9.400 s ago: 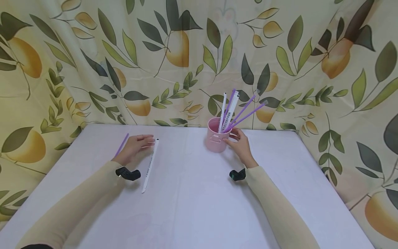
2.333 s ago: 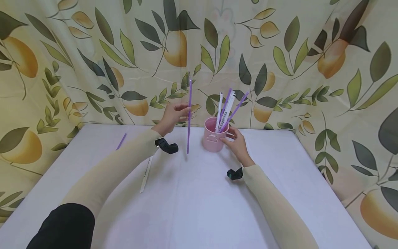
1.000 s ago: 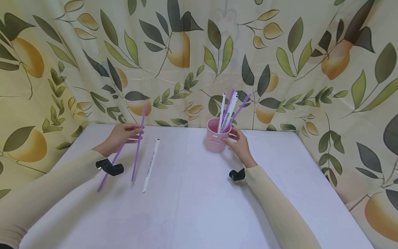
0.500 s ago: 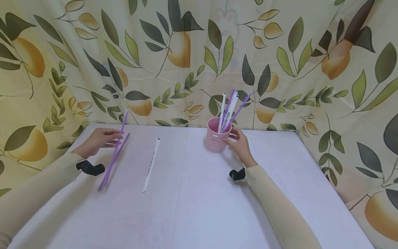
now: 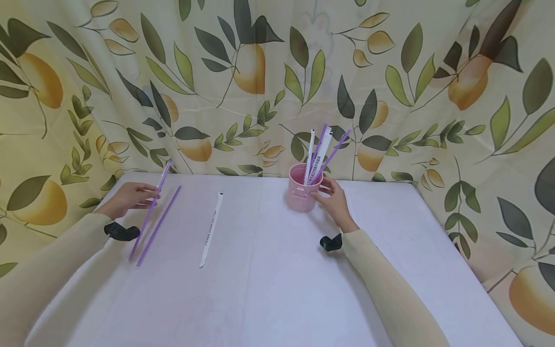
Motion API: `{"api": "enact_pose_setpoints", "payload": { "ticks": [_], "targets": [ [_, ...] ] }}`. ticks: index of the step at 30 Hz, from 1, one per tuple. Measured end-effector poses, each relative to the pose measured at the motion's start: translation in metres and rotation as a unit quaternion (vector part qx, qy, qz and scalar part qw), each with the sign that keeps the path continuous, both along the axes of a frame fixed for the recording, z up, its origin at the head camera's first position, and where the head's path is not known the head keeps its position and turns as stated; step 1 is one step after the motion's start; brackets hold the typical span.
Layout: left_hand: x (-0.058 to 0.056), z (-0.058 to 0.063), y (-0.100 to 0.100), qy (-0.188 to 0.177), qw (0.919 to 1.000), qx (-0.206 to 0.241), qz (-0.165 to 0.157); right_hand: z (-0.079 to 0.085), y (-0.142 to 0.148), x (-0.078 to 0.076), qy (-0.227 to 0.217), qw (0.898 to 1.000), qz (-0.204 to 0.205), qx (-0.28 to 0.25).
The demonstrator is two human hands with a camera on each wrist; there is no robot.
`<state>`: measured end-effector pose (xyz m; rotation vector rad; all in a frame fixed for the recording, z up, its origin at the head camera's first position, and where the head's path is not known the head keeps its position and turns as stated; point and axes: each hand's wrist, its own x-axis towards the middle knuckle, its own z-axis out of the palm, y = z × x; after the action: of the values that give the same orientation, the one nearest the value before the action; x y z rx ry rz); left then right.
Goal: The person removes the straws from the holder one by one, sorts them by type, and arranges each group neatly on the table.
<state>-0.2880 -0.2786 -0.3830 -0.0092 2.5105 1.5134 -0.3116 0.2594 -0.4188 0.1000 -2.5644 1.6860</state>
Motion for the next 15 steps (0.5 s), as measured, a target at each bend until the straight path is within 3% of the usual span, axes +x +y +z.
{"api": "enact_pose_setpoints", "payload": {
  "ticks": [15],
  "targets": [
    [-0.008, -0.020, -0.017, -0.009, 0.9996, 0.003, 0.026, -0.001, 0.001, -0.001, -0.002, 1.000, 0.000, 0.000]
  ]
}}
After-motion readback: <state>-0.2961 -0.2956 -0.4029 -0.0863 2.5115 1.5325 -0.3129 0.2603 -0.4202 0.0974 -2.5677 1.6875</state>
